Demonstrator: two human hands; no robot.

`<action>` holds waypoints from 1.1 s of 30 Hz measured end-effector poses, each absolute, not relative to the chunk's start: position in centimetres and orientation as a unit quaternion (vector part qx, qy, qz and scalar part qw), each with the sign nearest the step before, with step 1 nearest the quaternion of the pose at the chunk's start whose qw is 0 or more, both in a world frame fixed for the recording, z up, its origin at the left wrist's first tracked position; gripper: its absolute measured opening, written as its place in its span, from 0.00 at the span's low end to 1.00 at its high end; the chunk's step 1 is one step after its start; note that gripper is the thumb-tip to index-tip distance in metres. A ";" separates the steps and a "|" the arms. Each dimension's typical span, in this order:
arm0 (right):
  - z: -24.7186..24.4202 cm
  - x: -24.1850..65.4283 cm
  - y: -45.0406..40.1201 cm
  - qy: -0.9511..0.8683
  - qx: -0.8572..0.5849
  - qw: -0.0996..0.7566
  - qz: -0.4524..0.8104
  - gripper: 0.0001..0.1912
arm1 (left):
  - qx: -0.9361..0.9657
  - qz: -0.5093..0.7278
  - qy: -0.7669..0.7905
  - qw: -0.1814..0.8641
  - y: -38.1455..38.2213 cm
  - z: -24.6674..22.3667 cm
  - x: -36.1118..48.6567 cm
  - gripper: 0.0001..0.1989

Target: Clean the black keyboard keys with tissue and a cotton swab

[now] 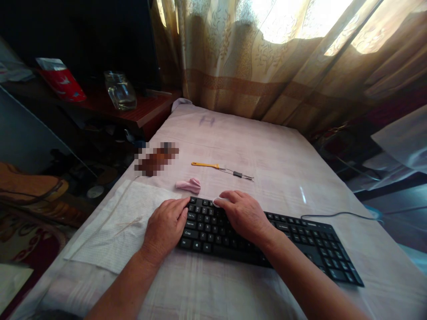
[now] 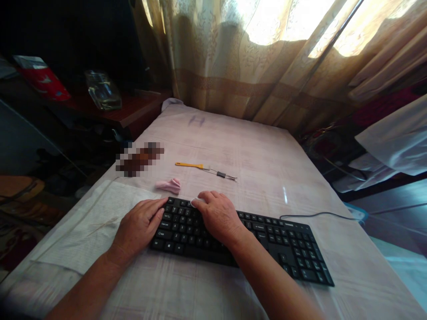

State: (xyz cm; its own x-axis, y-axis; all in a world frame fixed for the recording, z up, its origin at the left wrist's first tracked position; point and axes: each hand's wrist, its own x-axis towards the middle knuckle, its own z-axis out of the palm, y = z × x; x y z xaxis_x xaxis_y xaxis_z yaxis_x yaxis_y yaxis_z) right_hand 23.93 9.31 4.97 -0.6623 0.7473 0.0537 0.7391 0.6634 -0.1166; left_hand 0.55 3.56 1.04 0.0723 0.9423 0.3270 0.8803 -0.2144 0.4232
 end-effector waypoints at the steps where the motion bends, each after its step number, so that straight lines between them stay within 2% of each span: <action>1: 5.1 23.8 9.2 -0.908 -0.413 0.051 0.043 0.18 | 0.731 0.274 0.623 0.053 3.6 1.0 0.6 0.18; 11: 5.2 19.1 9.3 -0.914 -0.402 0.044 0.028 0.14 | 0.743 0.287 0.604 0.005 3.7 0.9 0.5 0.17; 16: 5.4 19.3 9.1 -0.928 -0.369 0.041 0.025 0.12 | 0.745 0.286 0.603 0.001 3.7 1.0 0.6 0.17; 23: 5.0 18.8 9.9 -0.917 -0.393 0.052 0.030 0.14 | 0.744 0.282 0.606 0.008 3.7 0.9 0.5 0.17; 33: 5.3 20.6 9.3 -0.943 -0.328 0.055 0.012 0.12 | 0.748 0.284 0.600 -0.002 3.8 1.1 0.5 0.17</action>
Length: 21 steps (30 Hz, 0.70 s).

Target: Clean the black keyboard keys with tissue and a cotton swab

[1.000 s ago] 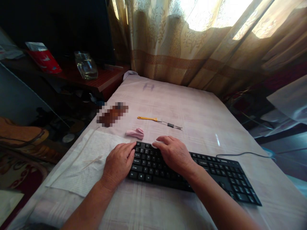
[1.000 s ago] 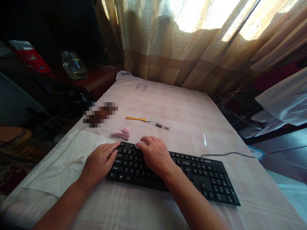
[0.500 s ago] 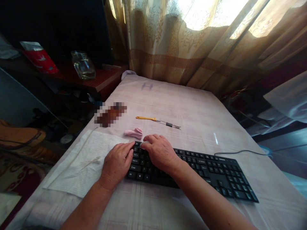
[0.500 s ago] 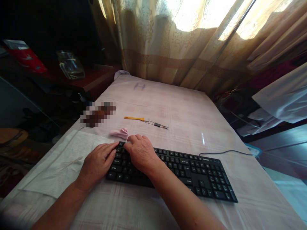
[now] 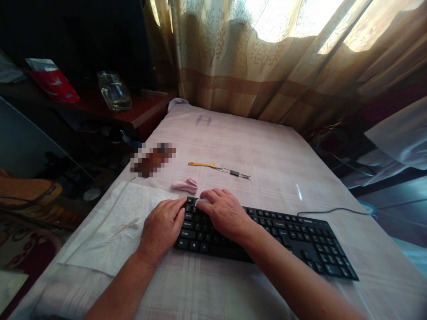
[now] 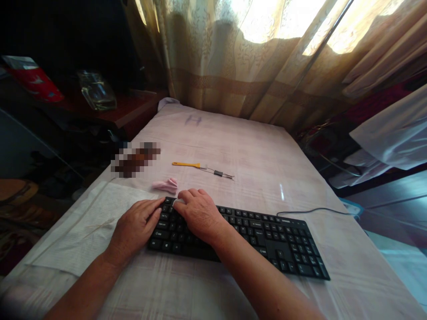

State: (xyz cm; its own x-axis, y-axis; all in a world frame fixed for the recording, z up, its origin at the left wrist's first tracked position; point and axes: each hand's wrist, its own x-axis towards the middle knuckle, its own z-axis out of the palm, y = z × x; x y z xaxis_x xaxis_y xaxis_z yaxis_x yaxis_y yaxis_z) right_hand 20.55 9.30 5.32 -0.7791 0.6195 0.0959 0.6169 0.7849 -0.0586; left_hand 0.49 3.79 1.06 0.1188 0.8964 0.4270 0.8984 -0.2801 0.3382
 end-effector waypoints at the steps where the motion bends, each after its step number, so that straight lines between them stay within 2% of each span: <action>1: 5.4 20.7 9.4 -0.945 -0.322 0.055 0.009 0.12 | -0.750 -0.284 -0.598 0.003 3.8 1.1 0.5 0.17; 7: 5.2 22.4 9.4 -0.951 -0.306 0.055 -0.001 0.12 | -0.745 -0.278 -0.606 -0.009 3.7 0.9 0.5 0.18; 21: 5.2 25.9 8.6 -0.923 -0.379 0.057 0.032 0.14 | -0.744 -0.277 -0.608 -0.009 3.8 0.9 0.4 0.18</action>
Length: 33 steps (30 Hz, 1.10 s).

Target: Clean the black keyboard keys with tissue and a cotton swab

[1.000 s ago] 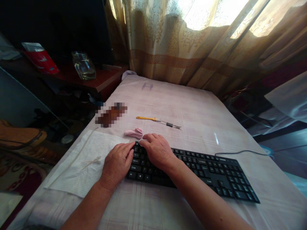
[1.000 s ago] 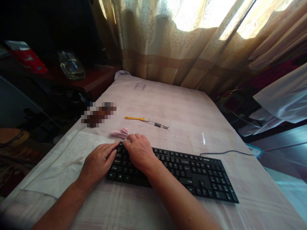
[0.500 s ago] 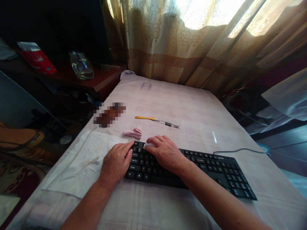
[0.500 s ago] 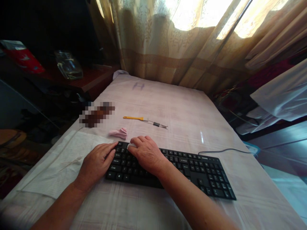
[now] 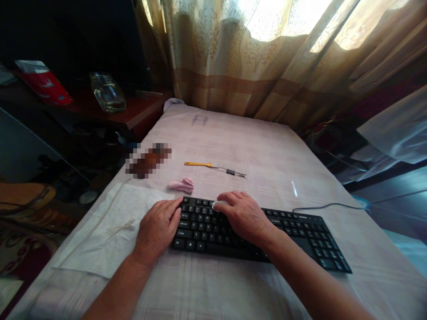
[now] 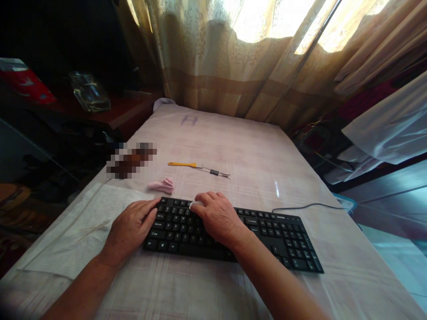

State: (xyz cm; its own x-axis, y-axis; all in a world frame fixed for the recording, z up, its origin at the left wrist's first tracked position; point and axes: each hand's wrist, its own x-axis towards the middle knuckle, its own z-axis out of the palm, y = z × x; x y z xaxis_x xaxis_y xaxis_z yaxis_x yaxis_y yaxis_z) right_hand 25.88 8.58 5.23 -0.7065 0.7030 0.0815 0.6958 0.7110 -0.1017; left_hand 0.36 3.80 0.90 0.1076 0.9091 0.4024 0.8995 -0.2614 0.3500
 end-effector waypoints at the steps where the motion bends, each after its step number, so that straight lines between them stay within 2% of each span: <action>1: 5.3 25.8 8.5 -0.919 -0.388 0.060 0.037 0.15 | 0.745 0.276 0.608 0.007 3.8 1.0 0.4 0.18; 6: 5.4 23.5 8.5 -0.904 -0.415 0.088 0.047 0.16 | 0.746 0.270 0.608 0.002 3.8 1.1 0.4 0.19; 10: 4.8 22.3 8.6 -0.910 -0.406 0.077 0.040 0.16 | 0.743 0.269 0.612 0.016 3.9 1.0 0.3 0.19; 24: 4.3 27.8 7.9 -0.892 -0.443 0.085 0.013 0.17 | 0.748 0.276 0.603 0.008 3.9 0.9 0.1 0.19; 33: 4.6 25.3 8.0 -0.896 -0.436 0.083 0.024 0.16 | 0.746 0.265 0.611 0.012 4.0 1.0 -0.1 0.19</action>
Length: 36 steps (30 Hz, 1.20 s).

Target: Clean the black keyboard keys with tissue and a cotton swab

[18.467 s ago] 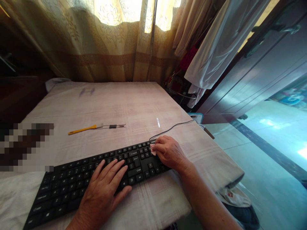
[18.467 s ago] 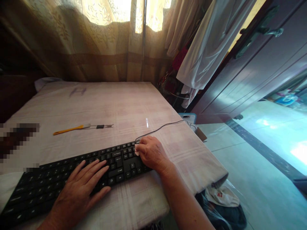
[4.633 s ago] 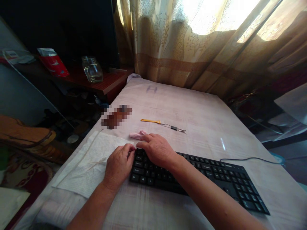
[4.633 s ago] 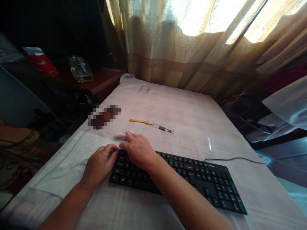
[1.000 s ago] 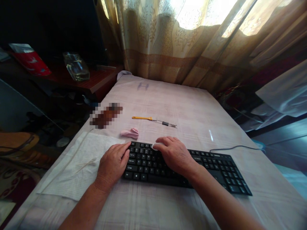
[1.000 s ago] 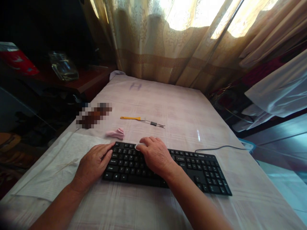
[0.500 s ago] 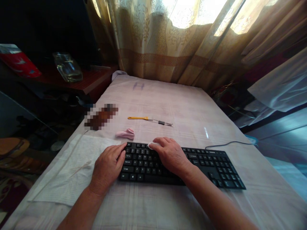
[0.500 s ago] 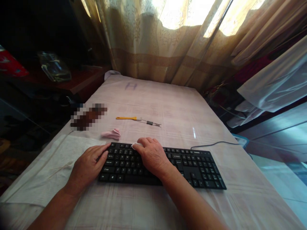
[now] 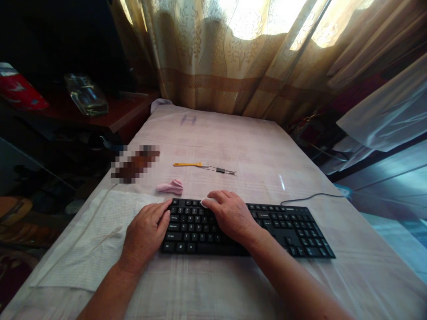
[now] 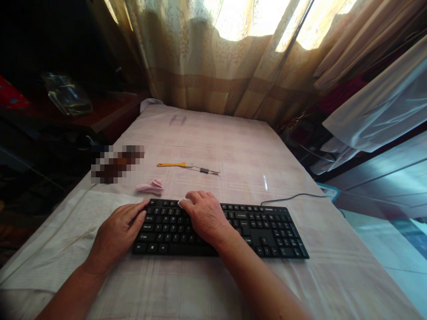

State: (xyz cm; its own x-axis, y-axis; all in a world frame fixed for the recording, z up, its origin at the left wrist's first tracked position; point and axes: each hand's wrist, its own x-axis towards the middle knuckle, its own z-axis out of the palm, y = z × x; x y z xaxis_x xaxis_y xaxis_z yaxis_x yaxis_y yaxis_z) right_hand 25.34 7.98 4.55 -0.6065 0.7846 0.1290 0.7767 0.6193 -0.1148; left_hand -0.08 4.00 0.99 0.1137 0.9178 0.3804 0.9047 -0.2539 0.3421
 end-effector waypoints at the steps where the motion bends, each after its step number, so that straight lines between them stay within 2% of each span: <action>1: 4.5 25.4 8.0 -0.896 -0.436 0.080 0.023 0.16 | 0.747 0.265 0.610 0.010 4.0 1.0 -0.1 0.19; 15: 4.0 31.2 7.2 -0.869 -0.485 0.093 -0.014 0.19 | 0.742 0.273 0.612 0.013 4.2 0.5 -0.3 0.20; 24: 4.4 28.5 6.9 -0.878 -0.465 0.111 0.000 0.16 | 0.783 0.252 0.567 -0.042 5.2 1.7 0.9 0.20; 29: 4.0 30.0 6.5 -0.869 -0.485 0.094 -0.007 0.16 | 0.829 0.225 0.512 -0.009 6.2 1.1 1.5 0.26; 36: 3.5 34.6 5.9 -0.846 -0.519 0.115 -0.044 0.17 | 0.814 0.251 0.523 0.041 6.4 -0.2 0.7 0.26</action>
